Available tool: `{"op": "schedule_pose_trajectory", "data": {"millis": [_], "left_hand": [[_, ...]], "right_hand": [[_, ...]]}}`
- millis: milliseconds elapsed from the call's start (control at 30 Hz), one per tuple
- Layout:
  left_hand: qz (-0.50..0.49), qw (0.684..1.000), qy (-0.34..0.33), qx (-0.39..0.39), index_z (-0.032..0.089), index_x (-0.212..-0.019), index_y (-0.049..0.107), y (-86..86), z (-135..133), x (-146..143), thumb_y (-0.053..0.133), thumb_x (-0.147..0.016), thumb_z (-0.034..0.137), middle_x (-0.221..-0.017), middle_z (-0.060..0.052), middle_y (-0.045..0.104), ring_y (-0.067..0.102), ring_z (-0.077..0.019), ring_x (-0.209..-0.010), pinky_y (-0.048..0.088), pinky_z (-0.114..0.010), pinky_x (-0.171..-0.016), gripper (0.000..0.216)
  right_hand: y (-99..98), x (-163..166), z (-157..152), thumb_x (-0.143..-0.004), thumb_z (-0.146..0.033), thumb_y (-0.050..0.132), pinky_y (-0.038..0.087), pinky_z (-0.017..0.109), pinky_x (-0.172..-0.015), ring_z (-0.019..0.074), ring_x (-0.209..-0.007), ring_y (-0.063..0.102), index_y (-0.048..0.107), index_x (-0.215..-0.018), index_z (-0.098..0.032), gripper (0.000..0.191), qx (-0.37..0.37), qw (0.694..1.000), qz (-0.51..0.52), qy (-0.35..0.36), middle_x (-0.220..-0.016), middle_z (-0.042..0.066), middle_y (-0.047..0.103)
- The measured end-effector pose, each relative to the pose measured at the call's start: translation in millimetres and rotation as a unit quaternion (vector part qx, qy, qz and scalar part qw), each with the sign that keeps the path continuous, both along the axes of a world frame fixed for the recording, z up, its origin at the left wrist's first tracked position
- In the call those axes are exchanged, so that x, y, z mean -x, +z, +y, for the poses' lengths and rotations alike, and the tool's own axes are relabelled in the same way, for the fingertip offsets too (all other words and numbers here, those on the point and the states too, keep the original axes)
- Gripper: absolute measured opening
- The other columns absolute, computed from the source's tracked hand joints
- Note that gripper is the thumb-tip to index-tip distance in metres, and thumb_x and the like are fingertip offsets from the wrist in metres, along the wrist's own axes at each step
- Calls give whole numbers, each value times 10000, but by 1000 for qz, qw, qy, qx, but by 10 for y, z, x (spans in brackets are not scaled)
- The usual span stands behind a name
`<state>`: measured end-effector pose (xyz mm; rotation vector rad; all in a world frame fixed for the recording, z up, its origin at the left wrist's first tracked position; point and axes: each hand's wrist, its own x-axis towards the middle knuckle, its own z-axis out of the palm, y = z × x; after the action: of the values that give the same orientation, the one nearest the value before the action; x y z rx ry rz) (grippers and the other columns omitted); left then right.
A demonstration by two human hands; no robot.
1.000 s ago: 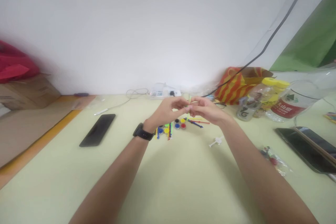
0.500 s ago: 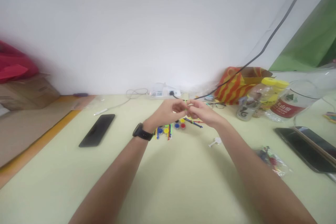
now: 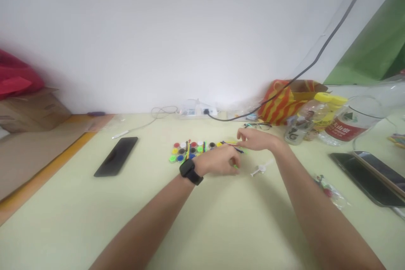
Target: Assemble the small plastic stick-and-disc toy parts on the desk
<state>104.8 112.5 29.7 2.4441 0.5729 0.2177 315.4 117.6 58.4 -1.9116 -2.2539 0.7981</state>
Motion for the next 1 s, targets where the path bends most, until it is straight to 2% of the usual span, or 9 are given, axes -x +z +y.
{"op": "schedule_pose_trajectory", "data": {"millis": [67, 167, 300, 433, 567, 633, 767, 867, 1000], "left_hand": [[13, 1000, 14, -14, 213, -764, 776, 24, 23, 54, 775, -719, 209, -840, -30, 774, 711, -218, -793, 510, -303, -693, 45], [49, 997, 51, -22, 213, -700, 752, 90, 99, 188, 769, -663, 183, -772, -21, 756, 685, -203, -695, 465, -285, -571, 50], [61, 993, 88, -40, 193, -702, 764, 146, 193, 323, 754, -639, 175, -833, -46, 768, 692, -208, -716, 468, -271, -565, 66], [47, 993, 113, -1, 181, -702, 780, 181, 251, 396, 768, -625, 214, -914, -65, 781, 702, -204, -706, 485, -258, -563, 85], [46, 990, 128, 40, 166, -635, 759, 189, 281, 444, 790, -614, 241, -806, -74, 764, 709, -220, -702, 502, -255, -584, 84], [48, 989, 131, 42, 167, -622, 753, 175, 284, 446, 796, -613, 248, -755, -70, 747, 703, -218, -682, 493, -253, -573, 93], [44, 993, 108, 3, 189, -727, 795, 149, 273, 401, 776, -634, 247, -801, -57, 752, 693, -209, -701, 484, -258, -583, 111], [60, 995, 84, 7, 190, -689, 791, 156, 264, 379, 742, -653, 228, -758, -46, 740, 677, -197, -666, 470, -262, -575, 72], [67, 991, 113, 34, 181, -643, 773, 172, 277, 418, 742, -628, 218, -675, -42, 704, 677, -211, -655, 458, -261, -551, 52]], "right_hand": [[104, -64, -50, -811, -373, 734, 410, 276, -670, 234, -907, 636, 651, -910, -208, 210, 38, 998, -35, 29, -1046, 71, 703], [170, -128, -86, -642, -394, 850, 395, 273, -637, 230, -878, 641, 687, -867, -228, 323, 138, 984, -81, 83, -991, 17, 715], [37, -157, -19, -489, -302, 891, 373, 267, -605, 197, -773, 618, 706, -842, -216, 408, 224, 963, -117, 98, -851, -13, 703], [-83, -180, 54, -476, -287, 881, 373, 261, -597, 194, -763, 622, 724, -844, -215, 407, 237, 962, -101, 86, -836, -2, 709], [-37, -185, 37, -514, -315, 865, 395, 264, -603, 197, -764, 629, 716, -816, -207, 354, 260, 959, -89, 72, -824, 20, 718], [-9, -179, 22, -515, -339, 871, 403, 265, -599, 190, -737, 614, 713, -811, -204, 362, 273, 954, -94, 77, -796, 19, 706], [-24, -181, 25, -477, -300, 871, 401, 263, -585, 175, -669, 579, 732, -837, -207, 397, 262, 953, -125, 84, -717, -2, 656], [-60, -191, 41, -466, -285, 858, 394, 255, -571, 167, -658, 572, 744, -824, -203, 385, 262, 952, -128, 91, -736, -1, 666], [-67, -181, 44, -459, -277, 849, 393, 254, -569, 178, -692, 593, 759, -800, -196, 361, 258, 952, -135, 96, -777, 11, 689]]}}
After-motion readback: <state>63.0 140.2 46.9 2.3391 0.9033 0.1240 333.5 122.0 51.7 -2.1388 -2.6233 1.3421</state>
